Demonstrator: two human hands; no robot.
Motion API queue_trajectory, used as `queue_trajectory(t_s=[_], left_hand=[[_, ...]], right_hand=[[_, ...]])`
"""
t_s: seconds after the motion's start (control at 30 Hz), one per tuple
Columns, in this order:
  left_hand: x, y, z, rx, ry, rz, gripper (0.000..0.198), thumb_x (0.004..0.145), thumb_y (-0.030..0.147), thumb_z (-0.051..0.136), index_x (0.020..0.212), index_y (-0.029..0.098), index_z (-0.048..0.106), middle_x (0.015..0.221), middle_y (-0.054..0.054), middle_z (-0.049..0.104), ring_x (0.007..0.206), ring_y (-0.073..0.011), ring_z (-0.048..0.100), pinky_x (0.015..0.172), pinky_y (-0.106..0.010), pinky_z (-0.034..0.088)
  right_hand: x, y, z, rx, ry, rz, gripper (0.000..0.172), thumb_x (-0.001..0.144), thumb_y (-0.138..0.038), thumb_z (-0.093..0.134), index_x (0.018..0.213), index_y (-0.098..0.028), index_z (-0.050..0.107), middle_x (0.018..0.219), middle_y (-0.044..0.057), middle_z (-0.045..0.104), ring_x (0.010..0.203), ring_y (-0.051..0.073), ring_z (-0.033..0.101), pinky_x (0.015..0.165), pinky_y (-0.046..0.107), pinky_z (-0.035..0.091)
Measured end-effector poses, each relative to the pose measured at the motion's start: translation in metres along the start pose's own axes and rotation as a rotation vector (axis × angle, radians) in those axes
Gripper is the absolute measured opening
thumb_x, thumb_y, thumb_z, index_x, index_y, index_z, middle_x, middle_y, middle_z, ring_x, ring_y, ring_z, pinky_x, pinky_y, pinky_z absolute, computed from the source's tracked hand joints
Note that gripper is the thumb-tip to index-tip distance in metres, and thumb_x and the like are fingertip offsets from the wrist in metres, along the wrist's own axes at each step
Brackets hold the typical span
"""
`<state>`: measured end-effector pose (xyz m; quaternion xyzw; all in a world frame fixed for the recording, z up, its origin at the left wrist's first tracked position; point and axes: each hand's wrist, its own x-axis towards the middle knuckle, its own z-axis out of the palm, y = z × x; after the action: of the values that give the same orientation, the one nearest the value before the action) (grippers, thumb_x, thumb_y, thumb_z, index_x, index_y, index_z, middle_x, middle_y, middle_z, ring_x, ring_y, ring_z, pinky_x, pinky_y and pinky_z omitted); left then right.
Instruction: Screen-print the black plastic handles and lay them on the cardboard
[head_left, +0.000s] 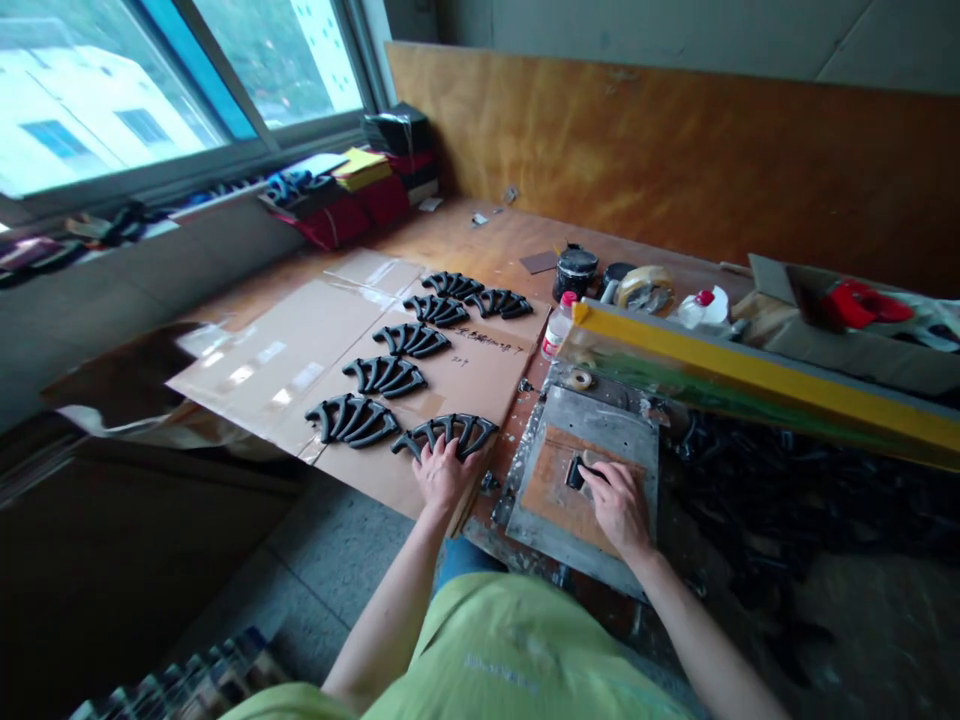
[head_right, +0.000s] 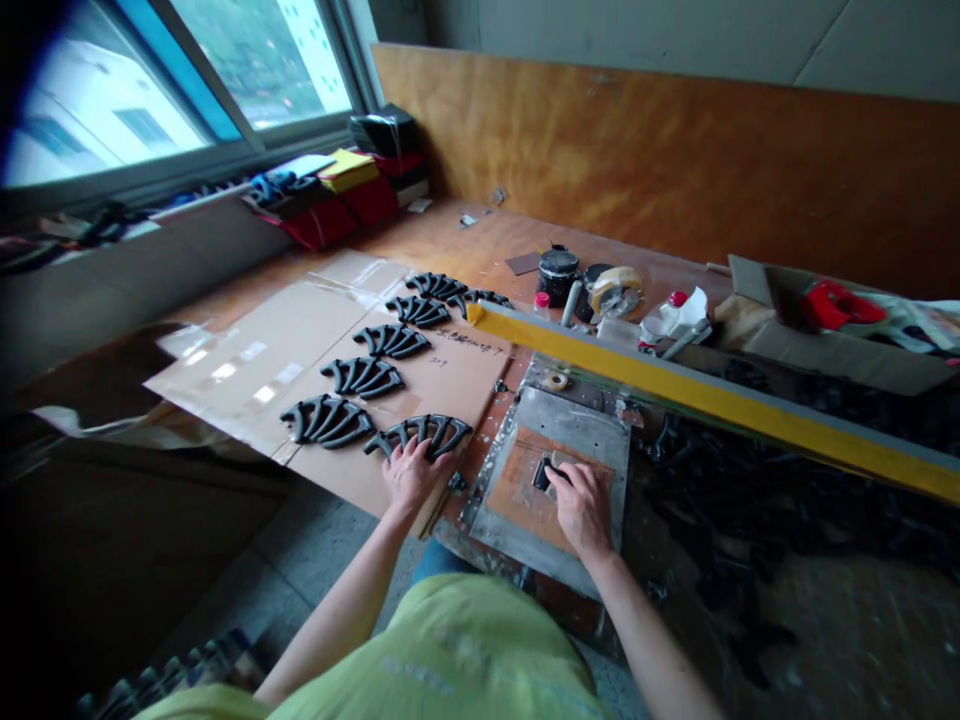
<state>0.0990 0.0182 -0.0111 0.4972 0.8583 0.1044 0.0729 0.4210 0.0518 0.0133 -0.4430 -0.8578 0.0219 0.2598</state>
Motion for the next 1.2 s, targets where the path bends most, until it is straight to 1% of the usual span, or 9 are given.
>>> queue_trajectory(t_s=[0.13, 0.4, 0.6, 0.73, 0.83, 0.93, 1.0, 1.13, 1.2], left_hand=[[0.054, 0.019, -0.01, -0.034, 0.073, 0.141, 0.051, 0.084, 0.057, 0.061, 0.123, 0.026, 0.068, 0.14, -0.01, 0.058, 0.13, -0.0379, 0.046, 0.105, -0.053, 0.036], [0.228, 0.094, -0.003, -0.073, -0.044, 0.348, 0.053, 0.08, 0.059, 0.063, 0.122, 0.028, 0.069, 0.141, -0.009, 0.057, 0.131, -0.0373, 0.043, 0.107, -0.054, 0.034], [0.282, 0.1, 0.023, -0.058, -0.19, 0.299, 0.057, 0.082, 0.058, 0.059, 0.129, 0.025, 0.064, 0.146, -0.012, 0.051, 0.132, -0.0403, 0.041, 0.109, -0.06, 0.031], [0.267, 0.104, 0.022, -0.191, -0.107, 0.247, 0.065, 0.082, 0.049, 0.064, 0.141, 0.024, 0.053, 0.158, -0.013, 0.036, 0.144, -0.0425, 0.024, 0.113, -0.065, 0.022], [0.237, 0.12, -0.002, -0.458, -0.052, 0.262, 0.059, 0.081, 0.045, 0.066, 0.133, 0.018, 0.059, 0.146, -0.017, 0.05, 0.138, -0.0387, 0.038, 0.112, -0.055, 0.033], [0.196, 0.141, -0.046, -0.813, -0.082, 0.319, 0.046, 0.088, 0.052, 0.055, 0.114, 0.016, 0.067, 0.097, -0.011, 0.072, 0.092, -0.0238, 0.066, 0.085, -0.036, 0.053], [0.164, 0.153, -0.081, -1.11, -0.117, 0.359, 0.046, 0.092, 0.055, 0.047, 0.103, 0.016, 0.068, 0.063, -0.003, 0.062, 0.057, -0.0145, 0.057, 0.061, -0.025, 0.051], [0.097, 0.167, -0.14, -1.405, -0.22, 0.447, 0.043, 0.094, 0.054, 0.045, 0.082, 0.018, 0.065, 0.045, 0.004, 0.042, 0.039, -0.0084, 0.039, 0.046, -0.019, 0.04], [0.07, 0.165, -0.155, -1.419, -0.256, 0.451, 0.044, 0.093, 0.056, 0.047, 0.081, 0.017, 0.065, 0.046, 0.004, 0.044, 0.04, -0.0082, 0.041, 0.046, -0.019, 0.04]], right_hand=[[-0.004, 0.0, 0.003, 0.021, 0.027, 0.019, 0.034, 0.098, -0.012, 0.046, 0.115, -0.024, 0.073, 0.108, 0.008, 0.066, 0.102, 0.023, 0.056, 0.093, 0.04, 0.051], [-0.011, -0.002, 0.011, -0.022, 0.067, 0.068, 0.034, 0.099, -0.015, 0.046, 0.118, -0.027, 0.071, 0.109, 0.007, 0.066, 0.103, 0.022, 0.059, 0.092, 0.04, 0.053], [-0.011, -0.014, 0.007, -0.082, 0.028, 0.152, 0.037, 0.097, -0.011, 0.046, 0.117, -0.028, 0.072, 0.107, 0.005, 0.068, 0.104, 0.021, 0.06, 0.096, 0.04, 0.052], [0.002, -0.023, -0.001, -0.087, -0.025, 0.2, 0.032, 0.098, -0.015, 0.049, 0.116, -0.027, 0.072, 0.117, 0.006, 0.067, 0.112, 0.021, 0.058, 0.099, 0.04, 0.051], [0.011, -0.028, -0.003, -0.109, -0.166, 0.15, 0.04, 0.096, -0.028, 0.058, 0.136, -0.024, 0.059, 0.144, 0.009, 0.053, 0.136, 0.026, 0.043, 0.111, 0.048, 0.041], [0.009, -0.034, -0.001, -0.094, -0.33, 0.024, 0.067, 0.091, -0.042, 0.067, 0.149, -0.018, 0.044, 0.154, 0.012, 0.038, 0.145, 0.029, 0.032, 0.117, 0.055, 0.03], [0.001, -0.038, -0.001, -0.049, -0.372, -0.046, 0.07, 0.088, -0.047, 0.069, 0.147, -0.016, 0.046, 0.153, 0.014, 0.039, 0.144, 0.029, 0.034, 0.117, 0.055, 0.03], [-0.017, -0.031, -0.019, 0.129, -0.293, -0.138, 0.036, 0.093, -0.034, 0.065, 0.127, -0.022, 0.065, 0.14, 0.009, 0.056, 0.134, 0.022, 0.049, 0.116, 0.049, 0.035], [-0.023, -0.011, -0.039, 0.179, -0.179, -0.039, 0.024, 0.096, -0.027, 0.059, 0.117, -0.023, 0.071, 0.133, 0.008, 0.062, 0.127, 0.02, 0.055, 0.113, 0.046, 0.039]])
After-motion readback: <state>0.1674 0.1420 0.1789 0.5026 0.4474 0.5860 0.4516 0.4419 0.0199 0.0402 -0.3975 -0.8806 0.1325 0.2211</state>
